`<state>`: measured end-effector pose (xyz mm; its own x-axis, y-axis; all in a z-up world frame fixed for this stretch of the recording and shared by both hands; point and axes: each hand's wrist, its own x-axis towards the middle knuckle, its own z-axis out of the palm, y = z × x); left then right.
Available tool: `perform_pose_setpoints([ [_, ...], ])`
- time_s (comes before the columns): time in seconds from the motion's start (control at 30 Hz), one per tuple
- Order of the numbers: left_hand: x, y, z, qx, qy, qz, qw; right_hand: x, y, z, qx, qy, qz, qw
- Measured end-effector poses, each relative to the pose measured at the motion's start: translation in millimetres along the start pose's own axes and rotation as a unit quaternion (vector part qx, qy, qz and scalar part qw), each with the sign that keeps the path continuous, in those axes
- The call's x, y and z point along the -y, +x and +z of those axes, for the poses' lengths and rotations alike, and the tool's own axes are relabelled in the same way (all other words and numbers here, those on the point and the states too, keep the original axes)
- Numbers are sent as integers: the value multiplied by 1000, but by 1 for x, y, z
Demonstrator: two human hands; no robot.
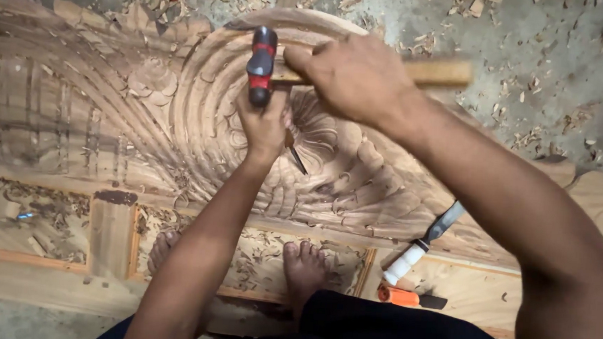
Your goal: The person carves intricate floral and curved patterns into a large wooden panel using chisels and a hammer.
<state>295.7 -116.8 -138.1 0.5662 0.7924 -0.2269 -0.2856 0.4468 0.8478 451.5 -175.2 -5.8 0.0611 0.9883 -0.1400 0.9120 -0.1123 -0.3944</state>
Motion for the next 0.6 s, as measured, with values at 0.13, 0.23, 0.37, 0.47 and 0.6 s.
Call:
perform_pose_setpoints([
  [0.13, 2, 5, 7, 33, 48, -1, 998, -9, -10, 6, 24, 1, 62, 998],
  [0.23, 16, 8, 6, 48, 47, -19, 998, -9, -15, -1, 4, 12, 55, 998],
  [0.37, 8, 7, 21, 79, 56, -53, 994, -7, -30, -8, -43, 0, 59, 997],
  [0.47, 15, 7, 26, 126, 101, -11, 987, -5, -36, -10, 39, 68, 138, 987],
  [0.6, 29, 7, 32, 101, 158, -16, 982, -20, -58, -4, 105, -41, 165, 980],
])
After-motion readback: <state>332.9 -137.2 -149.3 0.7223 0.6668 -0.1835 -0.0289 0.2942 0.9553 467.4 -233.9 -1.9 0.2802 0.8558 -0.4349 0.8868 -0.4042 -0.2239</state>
